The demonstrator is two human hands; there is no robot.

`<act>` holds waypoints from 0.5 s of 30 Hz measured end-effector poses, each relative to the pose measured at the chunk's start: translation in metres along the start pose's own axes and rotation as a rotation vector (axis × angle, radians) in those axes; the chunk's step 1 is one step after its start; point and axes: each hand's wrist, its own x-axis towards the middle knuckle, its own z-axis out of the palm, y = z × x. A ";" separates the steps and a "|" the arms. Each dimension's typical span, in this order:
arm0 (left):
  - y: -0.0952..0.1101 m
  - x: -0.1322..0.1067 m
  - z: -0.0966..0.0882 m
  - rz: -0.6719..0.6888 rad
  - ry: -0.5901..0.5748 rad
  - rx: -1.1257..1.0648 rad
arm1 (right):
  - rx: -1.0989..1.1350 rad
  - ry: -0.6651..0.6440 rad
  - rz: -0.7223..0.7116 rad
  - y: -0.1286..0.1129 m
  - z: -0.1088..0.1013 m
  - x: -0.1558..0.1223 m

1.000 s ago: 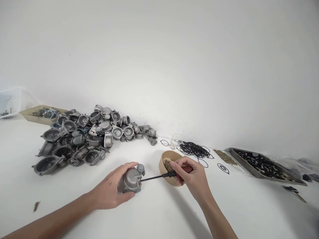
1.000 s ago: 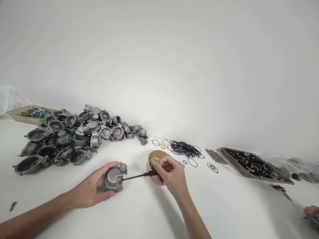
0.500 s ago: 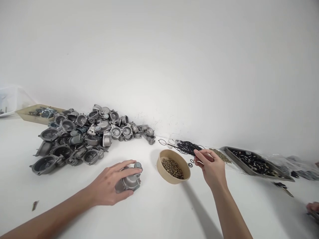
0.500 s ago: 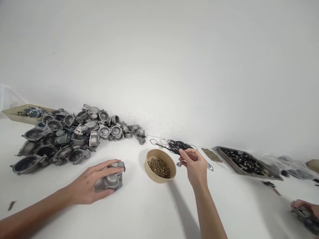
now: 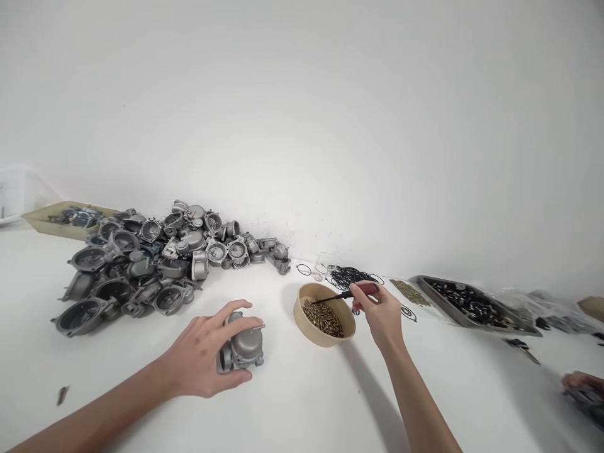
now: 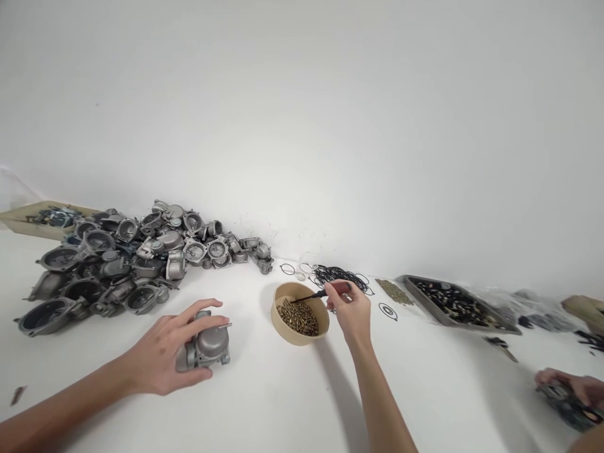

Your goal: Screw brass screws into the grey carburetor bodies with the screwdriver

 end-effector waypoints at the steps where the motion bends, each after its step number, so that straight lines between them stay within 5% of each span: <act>1: 0.000 0.000 0.001 0.008 0.005 0.005 | -0.004 0.000 -0.001 0.001 0.000 0.000; 15: -0.004 0.000 0.007 0.035 0.069 -0.023 | 0.130 0.079 0.001 -0.005 -0.007 0.003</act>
